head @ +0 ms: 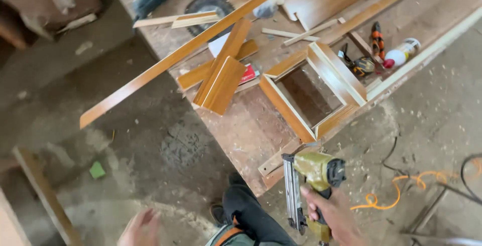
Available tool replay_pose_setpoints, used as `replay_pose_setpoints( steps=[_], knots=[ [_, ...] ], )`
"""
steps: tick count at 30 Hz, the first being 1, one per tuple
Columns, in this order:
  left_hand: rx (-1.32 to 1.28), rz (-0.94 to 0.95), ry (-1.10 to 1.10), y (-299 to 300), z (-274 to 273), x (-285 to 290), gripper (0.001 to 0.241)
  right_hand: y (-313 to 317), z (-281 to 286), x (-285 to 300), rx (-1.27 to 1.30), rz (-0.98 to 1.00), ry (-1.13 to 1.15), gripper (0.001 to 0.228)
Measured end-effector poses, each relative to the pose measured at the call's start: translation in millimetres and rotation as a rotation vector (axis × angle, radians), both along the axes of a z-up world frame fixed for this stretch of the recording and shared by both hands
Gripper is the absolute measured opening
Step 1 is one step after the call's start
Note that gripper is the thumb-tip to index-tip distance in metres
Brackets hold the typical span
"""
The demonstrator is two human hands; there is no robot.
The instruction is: Applying wood glue, joining mitered corners, and securing them with a pneumatic nail gun to build a frame.
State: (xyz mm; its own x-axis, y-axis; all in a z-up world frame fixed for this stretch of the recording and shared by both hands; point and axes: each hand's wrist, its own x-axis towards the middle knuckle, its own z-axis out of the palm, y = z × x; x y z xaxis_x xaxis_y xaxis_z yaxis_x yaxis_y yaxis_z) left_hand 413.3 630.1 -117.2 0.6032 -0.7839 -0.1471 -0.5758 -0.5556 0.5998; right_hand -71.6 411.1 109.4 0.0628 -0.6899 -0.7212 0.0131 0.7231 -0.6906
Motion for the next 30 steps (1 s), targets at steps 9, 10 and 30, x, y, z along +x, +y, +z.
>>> replay_pose_setpoints(
  steps=[9, 10, 30],
  knots=[
    [-0.364, -0.649, 0.001, -406, 171, -144, 0.015, -1, -68, 48, 0.003, -0.018, 0.198, 0.027],
    [-0.394, -0.664, 0.015, -432, 165, -151, 0.017, -4, -68, 58, 0.006, -0.073, 0.210, 0.028],
    [-0.288, -0.697, 0.515, -531, 129, -177, 0.029, -79, -71, 194, 0.229, -0.441, 0.406, 0.038]
  ],
)
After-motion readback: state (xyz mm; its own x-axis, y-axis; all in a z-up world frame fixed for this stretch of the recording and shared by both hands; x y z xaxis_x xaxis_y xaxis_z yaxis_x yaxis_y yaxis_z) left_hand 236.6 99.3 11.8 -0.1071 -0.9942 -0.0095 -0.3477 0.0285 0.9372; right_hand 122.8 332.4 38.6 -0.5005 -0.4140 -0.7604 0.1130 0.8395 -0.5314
